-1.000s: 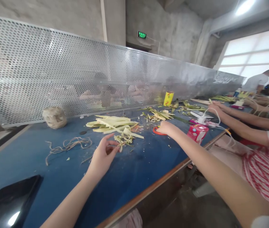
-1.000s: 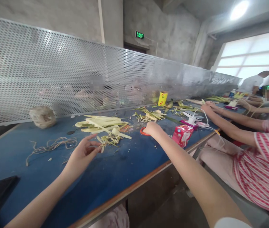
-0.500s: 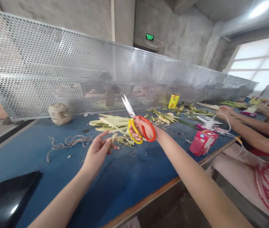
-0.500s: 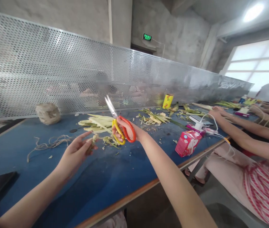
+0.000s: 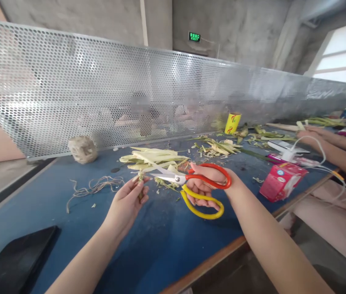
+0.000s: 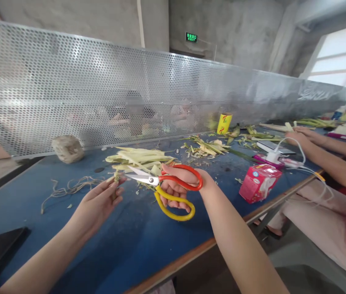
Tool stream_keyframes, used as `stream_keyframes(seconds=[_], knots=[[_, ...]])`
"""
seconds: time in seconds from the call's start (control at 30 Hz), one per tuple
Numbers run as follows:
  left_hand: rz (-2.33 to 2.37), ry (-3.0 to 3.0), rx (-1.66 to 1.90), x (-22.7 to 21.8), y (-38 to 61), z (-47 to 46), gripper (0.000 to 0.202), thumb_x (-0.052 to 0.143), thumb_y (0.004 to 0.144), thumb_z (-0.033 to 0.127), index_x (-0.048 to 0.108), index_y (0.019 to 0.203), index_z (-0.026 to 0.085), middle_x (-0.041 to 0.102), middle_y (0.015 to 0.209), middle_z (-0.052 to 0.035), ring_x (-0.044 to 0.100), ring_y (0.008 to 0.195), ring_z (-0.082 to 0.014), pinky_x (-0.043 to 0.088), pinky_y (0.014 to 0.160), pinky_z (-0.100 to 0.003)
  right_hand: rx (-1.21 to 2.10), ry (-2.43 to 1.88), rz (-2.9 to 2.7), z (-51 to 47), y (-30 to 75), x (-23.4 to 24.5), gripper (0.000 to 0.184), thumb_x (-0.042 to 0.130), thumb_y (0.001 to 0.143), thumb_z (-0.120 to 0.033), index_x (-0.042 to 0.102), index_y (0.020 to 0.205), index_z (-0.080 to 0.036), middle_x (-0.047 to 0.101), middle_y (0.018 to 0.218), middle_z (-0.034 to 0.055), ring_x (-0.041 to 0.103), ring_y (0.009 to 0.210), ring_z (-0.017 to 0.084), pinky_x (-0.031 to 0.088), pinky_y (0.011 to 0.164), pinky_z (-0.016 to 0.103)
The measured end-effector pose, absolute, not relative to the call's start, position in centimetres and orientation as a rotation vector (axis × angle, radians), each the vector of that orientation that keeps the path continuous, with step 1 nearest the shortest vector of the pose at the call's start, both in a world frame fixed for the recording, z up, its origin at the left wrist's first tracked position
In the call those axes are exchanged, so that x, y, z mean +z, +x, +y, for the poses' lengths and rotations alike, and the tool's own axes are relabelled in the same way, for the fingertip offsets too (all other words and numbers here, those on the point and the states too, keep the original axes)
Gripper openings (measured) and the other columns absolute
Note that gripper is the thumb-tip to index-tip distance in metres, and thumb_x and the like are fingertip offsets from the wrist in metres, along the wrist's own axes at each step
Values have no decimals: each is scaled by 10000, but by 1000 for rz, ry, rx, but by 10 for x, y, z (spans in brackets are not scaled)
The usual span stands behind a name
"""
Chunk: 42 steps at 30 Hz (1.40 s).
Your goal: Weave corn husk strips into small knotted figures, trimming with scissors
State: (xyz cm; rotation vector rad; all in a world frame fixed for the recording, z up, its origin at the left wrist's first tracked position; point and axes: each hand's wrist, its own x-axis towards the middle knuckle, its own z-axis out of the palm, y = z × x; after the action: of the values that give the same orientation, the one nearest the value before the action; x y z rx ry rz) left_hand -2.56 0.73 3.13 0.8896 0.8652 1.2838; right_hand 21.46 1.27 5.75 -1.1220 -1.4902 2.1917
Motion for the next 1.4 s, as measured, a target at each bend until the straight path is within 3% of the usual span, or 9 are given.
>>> stream_keyframes(seconds=[0.17,0.33,0.6,0.8,1.03,1.4], knots=[[973,845,1401,31,-31,11,150,640,680,105,634,828,125,545,711,21,518,577,-48,458,522,-155,2148,-1250,-1320,7,211,62,541,267,886,-554,567,785,-114,590,565,20,583,495,99,443,419,158],[955,833,1422,34,-33,11,270,578,726,46,594,983,129,557,685,20,540,552,-52,487,529,-163,2135,-1198,-1316,8,207,58,491,306,892,-519,564,829,-106,613,582,21,590,490,94,447,416,149],[975,866,1410,31,-31,10,364,534,772,48,501,1127,122,551,679,22,538,549,-46,488,551,-166,2163,-955,-1684,11,202,48,720,81,862,-631,549,858,-84,612,608,56,583,476,103,476,413,183],[928,999,1439,25,-28,12,505,674,673,165,486,1140,127,536,685,35,512,556,-64,434,489,-176,2194,-826,-1842,18,199,41,868,-98,809,-655,534,883,-65,615,662,95,590,499,123,509,444,239],[1008,1111,1528,22,-33,13,566,715,643,279,484,1150,177,525,723,44,504,586,-71,431,525,-208,2276,-786,-1817,17,199,38,873,-122,811,-638,527,913,-63,618,719,120,617,580,150,521,501,278],[935,1184,1461,21,-28,11,551,696,658,280,473,1154,187,524,768,35,504,594,-73,426,547,-230,2269,-827,-1793,17,191,35,856,-65,808,-674,538,886,-71,616,712,118,621,596,154,539,510,290]])
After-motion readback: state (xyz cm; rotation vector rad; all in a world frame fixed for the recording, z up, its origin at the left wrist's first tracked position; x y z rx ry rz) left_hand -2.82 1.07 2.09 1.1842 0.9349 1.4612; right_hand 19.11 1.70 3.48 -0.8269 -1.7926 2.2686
